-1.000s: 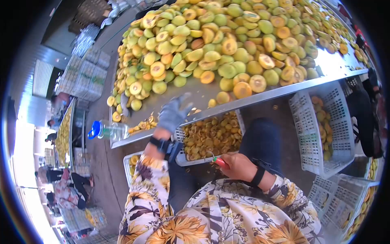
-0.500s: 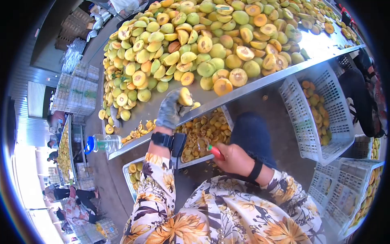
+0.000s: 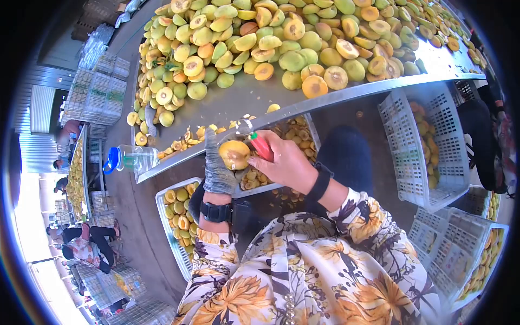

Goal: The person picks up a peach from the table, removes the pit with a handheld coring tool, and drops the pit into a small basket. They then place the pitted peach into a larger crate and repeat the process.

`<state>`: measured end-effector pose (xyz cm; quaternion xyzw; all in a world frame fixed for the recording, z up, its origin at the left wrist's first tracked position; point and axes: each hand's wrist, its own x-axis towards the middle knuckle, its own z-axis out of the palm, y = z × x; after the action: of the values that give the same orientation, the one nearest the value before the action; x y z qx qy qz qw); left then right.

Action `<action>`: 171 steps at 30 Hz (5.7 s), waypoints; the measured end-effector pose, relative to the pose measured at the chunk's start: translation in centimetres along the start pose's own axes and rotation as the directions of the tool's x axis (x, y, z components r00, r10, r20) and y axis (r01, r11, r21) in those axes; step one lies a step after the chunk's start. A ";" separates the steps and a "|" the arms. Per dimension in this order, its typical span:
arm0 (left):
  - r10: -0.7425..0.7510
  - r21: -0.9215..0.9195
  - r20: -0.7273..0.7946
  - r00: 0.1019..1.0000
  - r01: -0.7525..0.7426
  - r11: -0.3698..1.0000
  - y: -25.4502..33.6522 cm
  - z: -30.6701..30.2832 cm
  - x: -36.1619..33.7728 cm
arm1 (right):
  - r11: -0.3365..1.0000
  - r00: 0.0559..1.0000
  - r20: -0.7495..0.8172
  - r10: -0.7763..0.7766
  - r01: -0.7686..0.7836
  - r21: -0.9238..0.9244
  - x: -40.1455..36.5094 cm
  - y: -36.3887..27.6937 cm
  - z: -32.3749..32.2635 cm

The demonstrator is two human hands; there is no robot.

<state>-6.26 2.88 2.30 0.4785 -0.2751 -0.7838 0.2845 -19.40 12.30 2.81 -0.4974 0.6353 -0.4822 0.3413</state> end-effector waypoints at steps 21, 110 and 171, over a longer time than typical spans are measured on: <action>0.450 -0.118 -0.102 0.887 -0.460 0.880 -1.9 -2.7 1.1 | 0.997 0.997 0.053 0.050 -0.047 -0.067 -1.5 0.1 4.5; 0.542 0.099 0.071 0.837 -0.547 0.831 -1.8 -4.2 0.8 | 0.726 0.795 0.531 0.292 -0.546 0.418 -2.7 -1.9 6.7; -0.039 -0.030 0.354 0.934 0.053 0.998 1.3 -9.5 0.3 | 0.964 0.977 0.158 -0.142 0.172 -0.200 0.0 0.9 6.1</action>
<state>2.48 0.23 -0.67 0.3306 -0.2952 -0.8687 0.2212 -14.07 10.62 0.09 -0.6132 0.6157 -0.4002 0.2912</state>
